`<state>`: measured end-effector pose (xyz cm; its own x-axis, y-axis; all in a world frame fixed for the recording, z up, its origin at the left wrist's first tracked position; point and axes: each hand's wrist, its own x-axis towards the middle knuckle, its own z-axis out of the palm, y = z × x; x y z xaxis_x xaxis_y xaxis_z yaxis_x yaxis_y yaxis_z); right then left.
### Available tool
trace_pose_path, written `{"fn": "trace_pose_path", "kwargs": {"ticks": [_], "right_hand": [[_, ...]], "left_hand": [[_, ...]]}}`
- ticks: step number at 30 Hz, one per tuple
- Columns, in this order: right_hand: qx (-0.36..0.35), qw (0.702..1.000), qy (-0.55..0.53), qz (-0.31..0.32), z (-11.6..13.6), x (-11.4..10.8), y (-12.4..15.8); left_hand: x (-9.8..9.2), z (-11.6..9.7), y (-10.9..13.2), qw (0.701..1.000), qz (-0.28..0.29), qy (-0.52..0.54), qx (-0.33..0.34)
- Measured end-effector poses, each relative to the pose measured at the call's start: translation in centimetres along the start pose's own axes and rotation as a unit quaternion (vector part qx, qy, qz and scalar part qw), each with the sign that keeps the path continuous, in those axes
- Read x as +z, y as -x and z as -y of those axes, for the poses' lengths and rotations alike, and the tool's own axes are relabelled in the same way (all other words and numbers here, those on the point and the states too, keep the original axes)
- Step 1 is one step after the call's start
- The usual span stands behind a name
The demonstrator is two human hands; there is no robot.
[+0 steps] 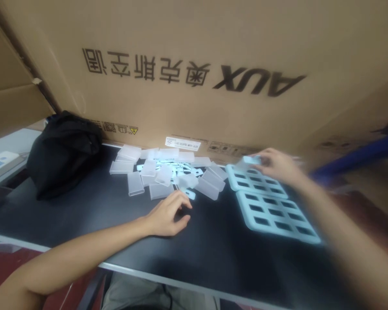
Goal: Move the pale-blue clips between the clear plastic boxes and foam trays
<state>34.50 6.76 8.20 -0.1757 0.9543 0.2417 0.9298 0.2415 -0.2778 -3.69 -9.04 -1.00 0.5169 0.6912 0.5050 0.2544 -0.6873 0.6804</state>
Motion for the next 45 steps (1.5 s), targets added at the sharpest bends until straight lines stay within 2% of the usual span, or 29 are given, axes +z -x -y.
{"fn": "trace_pose_path", "kwargs": {"ticks": [6,10,13,21,29,32,34,36,38,41,45], "right_hand": [[-0.01,0.999,-0.031,0.008,-1.1,1.2,-1.1],[-0.017,0.999,-0.027,-0.042,-1.5,2.0,-0.9],[0.008,0.996,-0.018,-0.083,-1.5,2.7,-0.2],[0.071,0.989,-0.037,-0.121,-1.1,4.3,0.8],[0.104,0.983,-0.067,-0.139,-0.9,5.2,0.7],[0.109,0.97,-0.042,-0.214,0.0,5.7,1.3],[0.087,0.959,-0.022,-0.269,1.4,6.1,2.1],[0.027,0.97,-0.035,-0.239,3.4,6.4,3.4],[-0.063,0.986,-0.06,-0.144,5.7,6.6,4.8],[-0.182,0.982,-0.04,-0.026,8.8,7.1,6.7],[-0.231,0.973,0.02,0.019,10.9,8.0,8.3]], "left_hand": [[0.0,0.0,-0.1,1.0,0.007,0.007,-0.002],[-0.1,0.0,-0.1,1.0,0.004,0.018,-0.009],[-0.1,0.0,0.0,1.0,0.005,0.019,-0.013],[0.1,0.1,-0.1,1.0,0.006,0.012,-0.013],[-0.1,-0.1,-0.1,1.0,0.014,-0.006,-0.013],[0.0,-0.1,-0.1,0.998,0.014,-0.063,-0.018],[0.2,-0.1,-0.2,0.991,0.025,-0.127,-0.026],[0.4,-0.2,-0.2,0.979,0.047,-0.199,-0.029],[0.7,-0.2,-0.2,0.962,0.071,-0.263,-0.03],[1.0,-0.3,-0.2,0.938,0.101,-0.33,-0.039],[1.1,-0.2,-0.1,0.928,0.122,-0.35,-0.03]]}}
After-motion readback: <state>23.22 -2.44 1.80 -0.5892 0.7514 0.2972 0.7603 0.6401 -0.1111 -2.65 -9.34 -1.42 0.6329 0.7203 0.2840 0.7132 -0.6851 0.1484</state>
